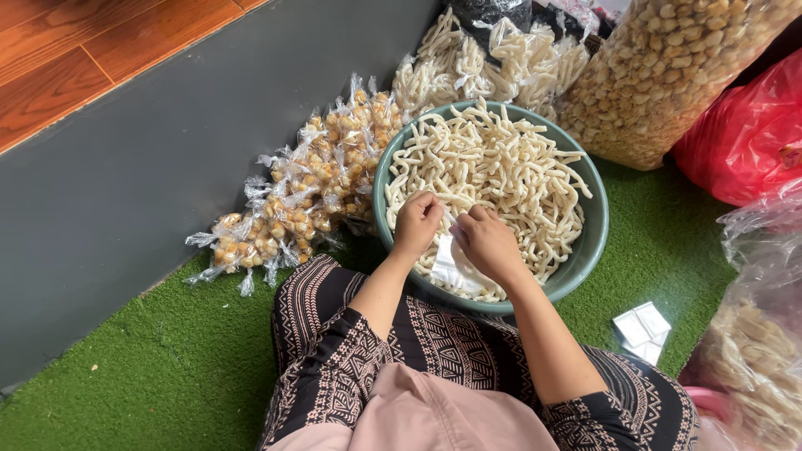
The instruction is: The person sits on the floor and packs white, worm-shaped snacks from a large green bowl into small clear plastic bags. They fill each bag by hand and tie the top to seal it, placing the finished packages aside.
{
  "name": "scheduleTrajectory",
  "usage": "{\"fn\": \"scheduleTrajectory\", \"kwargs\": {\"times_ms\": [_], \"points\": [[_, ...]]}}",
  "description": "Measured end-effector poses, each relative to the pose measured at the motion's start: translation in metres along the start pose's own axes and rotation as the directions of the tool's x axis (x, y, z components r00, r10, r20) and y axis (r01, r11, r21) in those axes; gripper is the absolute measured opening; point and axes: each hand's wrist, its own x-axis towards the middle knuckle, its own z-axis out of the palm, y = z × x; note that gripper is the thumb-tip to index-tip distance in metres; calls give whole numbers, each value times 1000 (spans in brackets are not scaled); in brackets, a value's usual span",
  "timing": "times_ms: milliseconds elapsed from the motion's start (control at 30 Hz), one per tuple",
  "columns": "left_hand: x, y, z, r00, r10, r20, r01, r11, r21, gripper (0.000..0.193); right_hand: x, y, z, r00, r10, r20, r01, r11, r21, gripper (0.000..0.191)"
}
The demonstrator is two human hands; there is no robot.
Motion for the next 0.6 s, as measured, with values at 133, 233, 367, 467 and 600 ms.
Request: {"fn": "scheduleTrajectory", "kwargs": {"times_ms": [133, 233, 367, 467, 600], "points": [[1, -8, 2, 999, 30, 21, -28, 996, -82, 13, 3, 8, -18, 986, 98, 132, -106, 993, 55, 27], [0, -11, 8, 983, 152, 107, -136, 981, -139, 12, -1, 19, -36, 977, 161, 143, -177, 978, 107, 24], [-2, -19, 16, 948, 22, 318, -12, 999, -36, 14, -10, 44, -67, 894, 299, 335, -399, 871, 286, 20], [-9, -30, 20, 885, -97, 456, -126, 892, 435, 34, -19, 66, -85, 842, -65, 535, -338, 709, 618, 17], [-22, -41, 25, 807, -226, 546, -258, 696, 670, 65, -22, 75, -73, 765, -304, 568, -322, 584, 745, 12]]}}
